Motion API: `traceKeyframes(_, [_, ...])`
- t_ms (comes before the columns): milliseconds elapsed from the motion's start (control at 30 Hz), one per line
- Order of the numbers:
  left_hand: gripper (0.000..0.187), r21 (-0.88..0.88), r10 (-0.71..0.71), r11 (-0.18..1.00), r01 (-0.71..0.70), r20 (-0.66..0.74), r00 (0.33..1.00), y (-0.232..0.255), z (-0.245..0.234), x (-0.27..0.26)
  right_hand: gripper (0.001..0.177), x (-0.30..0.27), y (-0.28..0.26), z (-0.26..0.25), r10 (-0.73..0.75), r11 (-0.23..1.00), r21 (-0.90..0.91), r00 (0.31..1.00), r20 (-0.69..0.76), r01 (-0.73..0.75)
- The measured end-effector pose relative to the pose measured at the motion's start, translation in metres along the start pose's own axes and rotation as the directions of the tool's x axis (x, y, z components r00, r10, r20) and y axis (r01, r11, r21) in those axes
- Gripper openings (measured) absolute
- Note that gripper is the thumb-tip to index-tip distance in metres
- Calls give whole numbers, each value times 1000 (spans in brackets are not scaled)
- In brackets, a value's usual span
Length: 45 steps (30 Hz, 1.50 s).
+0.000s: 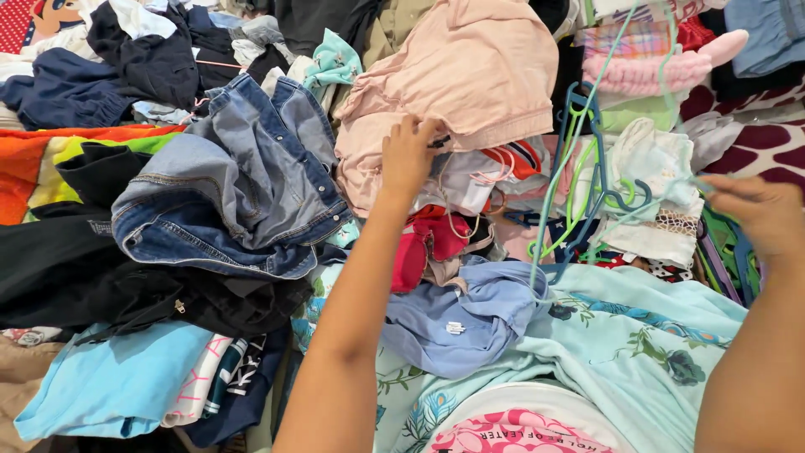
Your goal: The person lies on a bed and sorts through a large pile of clothes and hangers. They remove garments from hangers, fold some items, and place them into separate piles while handling multiple clothing types including shirts, pants, and jeans.
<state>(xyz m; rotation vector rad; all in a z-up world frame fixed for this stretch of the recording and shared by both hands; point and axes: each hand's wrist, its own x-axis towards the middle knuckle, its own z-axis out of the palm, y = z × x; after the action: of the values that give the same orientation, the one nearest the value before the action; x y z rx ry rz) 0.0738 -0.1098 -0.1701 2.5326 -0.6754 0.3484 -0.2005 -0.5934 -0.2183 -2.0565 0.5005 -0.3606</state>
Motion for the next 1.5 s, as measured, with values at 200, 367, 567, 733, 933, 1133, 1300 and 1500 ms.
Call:
traceKeyframes(200, [15,-454,-151,884,-108,-498,854,-128,-8,78,36,-4,11,56,-9,906,-424,999,-46,-11])
traceKeyframes(367, [25,-911,-737,86,-402,-330,590,-276,-87,48,46,3,-22,115,-398,753,-602,912,-98,264])
traceKeyframes(567, [82,-324,-427,904,279,-709,561,-204,-58,-45,37,-12,-154,229,-655,752,-103,756,-5,651])
traceKeyframes(733, [30,-209,-224,968,141,-462,858,-75,14,-97,46,-39,-224,364,-320,947,159,868,379,279])
traceKeyframes(933, [47,-446,-346,881,160,-375,860,-50,19,-125,31,-1,-234,410,48,494,708,829,558,-505])
traceKeyframes(1133, [62,-262,-301,943,207,-402,865,-44,5,-121,59,45,-316,236,-194,140,851,829,525,-506])
traceKeyframes(1300, [61,-268,-214,962,61,-591,778,0,-28,-108,48,-20,-376,121,-305,142,882,828,472,-450])
traceKeyframes(1500, [56,68,12,997,21,-451,892,29,-36,-57,31,-11,-354,123,-243,224,911,885,396,-347])
